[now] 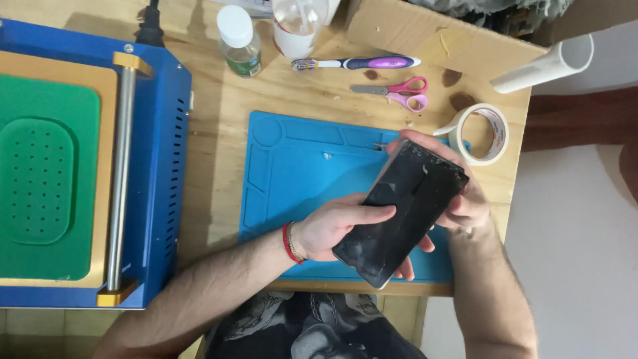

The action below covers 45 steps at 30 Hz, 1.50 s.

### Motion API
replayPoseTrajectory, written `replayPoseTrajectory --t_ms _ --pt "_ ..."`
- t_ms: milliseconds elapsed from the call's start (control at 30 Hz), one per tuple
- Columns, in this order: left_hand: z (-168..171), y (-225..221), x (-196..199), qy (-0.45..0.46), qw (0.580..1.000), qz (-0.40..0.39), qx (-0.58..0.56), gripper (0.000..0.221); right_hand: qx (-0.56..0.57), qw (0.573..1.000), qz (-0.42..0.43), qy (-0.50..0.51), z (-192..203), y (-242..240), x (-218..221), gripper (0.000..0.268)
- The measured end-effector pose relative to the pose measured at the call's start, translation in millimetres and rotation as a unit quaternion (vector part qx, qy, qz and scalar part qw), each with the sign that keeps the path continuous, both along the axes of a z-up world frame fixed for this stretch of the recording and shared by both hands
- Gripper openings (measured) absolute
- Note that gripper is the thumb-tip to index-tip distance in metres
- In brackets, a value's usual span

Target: Reassembling a mobile phone by peeling off protective film and fitting the screen onto the chassis.

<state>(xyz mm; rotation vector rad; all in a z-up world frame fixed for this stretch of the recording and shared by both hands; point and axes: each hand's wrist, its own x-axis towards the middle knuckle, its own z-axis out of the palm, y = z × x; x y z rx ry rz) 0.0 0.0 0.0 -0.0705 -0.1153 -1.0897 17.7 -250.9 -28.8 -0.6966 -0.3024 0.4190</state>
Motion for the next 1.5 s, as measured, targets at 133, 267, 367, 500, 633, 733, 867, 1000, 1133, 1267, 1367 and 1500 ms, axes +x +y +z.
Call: replayPoseTrajectory --t_ms 133,267,367,500,633,733,867,1000,1133,1267,1367,1500 --pt "-17 -1 -4 -0.024 0.998 -0.046 -0.019 0.035 0.01 1.0 0.007 -0.001 11 4 -7 0.119" --pt "-38 -6 -10 -0.059 0.993 -0.101 -0.015 0.056 -0.087 0.995 -0.005 0.043 25 3 -17 0.11" --pt "-39 -6 -10 -0.063 0.992 -0.106 -0.018 0.054 -0.111 0.994 -0.014 0.004 27 1 -17 0.099" --pt "-21 0 0 -0.123 0.988 -0.093 0.031 0.068 -0.157 0.986 -0.044 -0.045 41 1 -18 0.093" --pt "-45 -10 -3 -0.155 0.982 -0.031 0.105 0.06 -0.154 0.982 -0.09 -0.058 29 -22 -17 0.094" --pt "-45 -14 2 -0.121 0.985 0.042 0.119 0.049 -0.151 0.972 -0.16 -0.079 19 -44 -15 0.099" --pt "-57 -20 10 -0.061 0.946 0.198 0.25 0.023 -0.171 0.947 -0.238 -0.131 26 -45 -15 0.099" --pt "-60 -19 19 -0.015 0.897 0.311 0.313 0.027 -0.263 0.905 -0.26 -0.212 49 -14 -14 0.089" --pt "-39 -4 27 -0.082 0.822 0.392 0.405 0.059 -0.34 0.877 -0.282 -0.187 47 -11 -16 0.094" --pt "-22 5 26 -0.182 0.759 0.479 0.402 0.064 -0.448 0.826 -0.274 -0.205 51 5 -10 0.091" --pt "-17 7 25 -0.212 0.739 0.51 0.386 0.067 -0.465 0.824 -0.266 -0.183 39 3 -10 0.096" --pt "-5 11 24 -0.279 0.719 0.519 0.369 0.077 -0.489 0.833 -0.22 -0.137 42 13 -13 0.091"
